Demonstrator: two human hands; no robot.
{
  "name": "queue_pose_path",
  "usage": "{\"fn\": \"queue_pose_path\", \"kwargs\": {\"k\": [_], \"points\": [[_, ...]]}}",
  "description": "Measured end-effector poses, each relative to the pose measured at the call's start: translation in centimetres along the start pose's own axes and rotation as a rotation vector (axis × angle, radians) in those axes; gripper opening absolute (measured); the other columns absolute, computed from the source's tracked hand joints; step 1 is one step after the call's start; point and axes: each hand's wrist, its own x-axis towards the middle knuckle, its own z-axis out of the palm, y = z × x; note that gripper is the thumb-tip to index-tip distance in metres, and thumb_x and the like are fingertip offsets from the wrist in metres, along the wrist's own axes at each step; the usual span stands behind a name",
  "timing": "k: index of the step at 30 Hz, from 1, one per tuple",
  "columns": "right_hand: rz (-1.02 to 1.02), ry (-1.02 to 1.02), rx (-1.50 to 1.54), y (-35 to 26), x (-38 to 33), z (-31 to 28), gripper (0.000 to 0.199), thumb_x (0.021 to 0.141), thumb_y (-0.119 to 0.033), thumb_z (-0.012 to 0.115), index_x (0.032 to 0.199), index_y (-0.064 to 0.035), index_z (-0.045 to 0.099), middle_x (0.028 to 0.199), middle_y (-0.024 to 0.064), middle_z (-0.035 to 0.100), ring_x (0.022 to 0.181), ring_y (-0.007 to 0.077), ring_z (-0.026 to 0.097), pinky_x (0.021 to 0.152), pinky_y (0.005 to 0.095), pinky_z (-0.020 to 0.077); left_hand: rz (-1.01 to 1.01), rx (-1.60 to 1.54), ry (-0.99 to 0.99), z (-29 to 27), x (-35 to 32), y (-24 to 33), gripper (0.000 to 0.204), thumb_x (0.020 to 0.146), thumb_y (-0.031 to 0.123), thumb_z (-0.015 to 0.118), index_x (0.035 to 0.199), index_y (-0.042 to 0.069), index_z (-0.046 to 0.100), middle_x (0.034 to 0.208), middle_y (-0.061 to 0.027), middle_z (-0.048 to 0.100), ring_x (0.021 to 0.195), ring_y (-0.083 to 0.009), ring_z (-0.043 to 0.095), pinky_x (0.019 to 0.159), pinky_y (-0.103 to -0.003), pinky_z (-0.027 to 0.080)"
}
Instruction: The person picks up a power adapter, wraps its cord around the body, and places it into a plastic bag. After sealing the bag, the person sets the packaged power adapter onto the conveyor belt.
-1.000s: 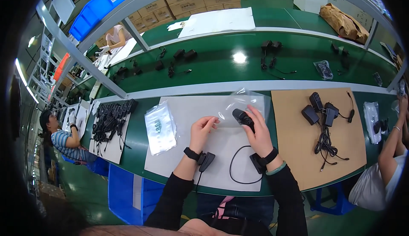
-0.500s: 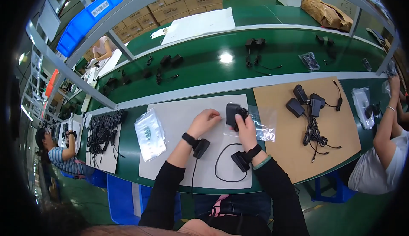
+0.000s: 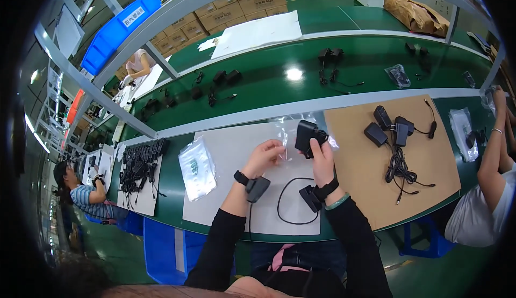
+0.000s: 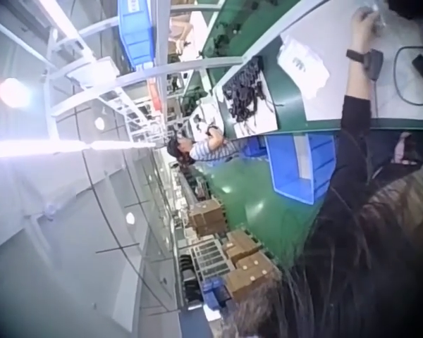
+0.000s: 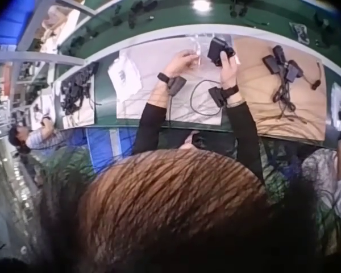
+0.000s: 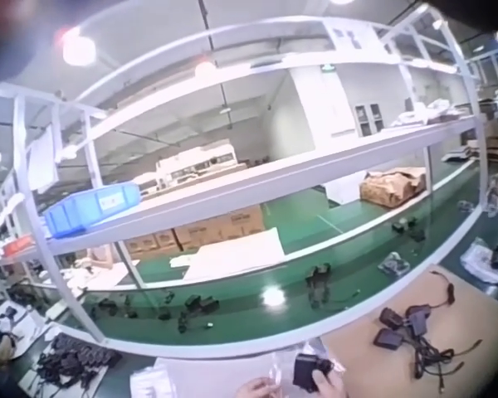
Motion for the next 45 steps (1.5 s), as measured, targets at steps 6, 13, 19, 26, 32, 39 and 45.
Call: {"fn": "queue_pose_path", "kwargs": {"k": [6, 13, 19, 26, 32, 39, 45], "points": [[0.133, -0.200, -0.186, 0.6, -0.6, -0.1, 0.028, 0.093, -0.016, 0.047, 0.116, 0.0006, 0.050, 0.107, 0.0070, 0.059, 0.091, 0.0128, 0.058, 0.073, 0.0249, 0.0481, -0.027, -0.493, 0.062, 0.1, -1.6, -0.7, 0.011, 0.083, 0.014, 0.062, 0.089, 0.006, 0.058, 0.079, 0.0006, 0.058, 0.069, -0.0070, 0.053, 0.057, -0.021, 0.041], [0.317, -0.527, -0.237, -2.4, -0.9, 0.6, 0.035, 0.091, -0.013, 0.048, 0.123, 0.0006, 0.047, 0.112, 0.0045, 0.056, 0.097, 0.0118, 0.053, 0.082, 0.0255, 0.0448, 0.254, -0.089, 0.168, -0.7, -1.9, -3.0, 0.008, 0.085, 0.010, 0.059, 0.081, 0.006, 0.054, 0.072, 0.0009, 0.054, 0.064, -0.0052, 0.048, 0.056, -0.020, 0.038], [0.380, -0.579, -0.333, -1.7, -0.7, -0.3, 0.033, 0.090, -0.012, 0.048, 0.121, -0.0001, 0.048, 0.110, 0.0020, 0.054, 0.098, 0.0105, 0.051, 0.087, 0.0264, 0.0422, 0.146, -0.272, 0.112, -0.5, -2.0, -2.6, 0.014, 0.085, 0.013, 0.060, 0.080, 0.010, 0.047, 0.076, 0.0026, 0.051, 0.066, -0.0052, 0.049, 0.055, -0.021, 0.040], [-0.460, -0.459, -0.968, -1.4, -0.3, 0.8, 0.029, 0.090, -0.010, 0.048, 0.118, -0.0014, 0.050, 0.111, 0.0061, 0.057, 0.104, 0.0148, 0.053, 0.089, 0.0258, 0.0400, 0.320, 0.040, 0.371, -2.1, -3.8, -0.5, 0.011, 0.085, 0.011, 0.060, 0.088, 0.007, 0.049, 0.079, 0.0018, 0.051, 0.072, -0.0072, 0.051, 0.057, -0.020, 0.042], [-0.116, -0.552, -0.613, -2.3, -1.2, 0.9, 0.033, 0.090, -0.017, 0.052, 0.120, -0.0034, 0.050, 0.101, 0.0030, 0.059, 0.089, 0.0119, 0.059, 0.071, 0.0228, 0.0484, 0.513, 0.318, 0.542, -0.1, -3.8, -0.2, 0.009, 0.085, 0.006, 0.057, 0.092, 0.005, 0.050, 0.082, 0.0011, 0.050, 0.073, -0.0081, 0.052, 0.061, -0.021, 0.044], [0.497, -0.474, -0.271, -1.9, -0.8, 0.7, 0.033, 0.092, -0.016, 0.047, 0.123, -0.0046, 0.047, 0.109, 0.0072, 0.059, 0.086, 0.0137, 0.061, 0.061, 0.0225, 0.0494, 0.400, -0.130, 0.132, -0.2, -4.1, -0.3, 0.009, 0.084, 0.000, 0.049, 0.091, 0.004, 0.051, 0.089, -0.0008, 0.050, 0.079, -0.0090, 0.049, 0.070, -0.022, 0.043], [0.302, -0.329, -0.425, -0.4, -2.3, 1.9, 0.035, 0.093, -0.017, 0.047, 0.125, -0.0043, 0.045, 0.104, 0.0035, 0.059, 0.082, 0.0080, 0.058, 0.060, 0.0203, 0.0484, 0.505, 0.001, 0.112, -1.6, -3.8, -1.1, 0.005, 0.086, 0.003, 0.047, 0.089, 0.004, 0.051, 0.089, -0.0004, 0.050, 0.080, -0.0081, 0.048, 0.072, -0.021, 0.040]]}}
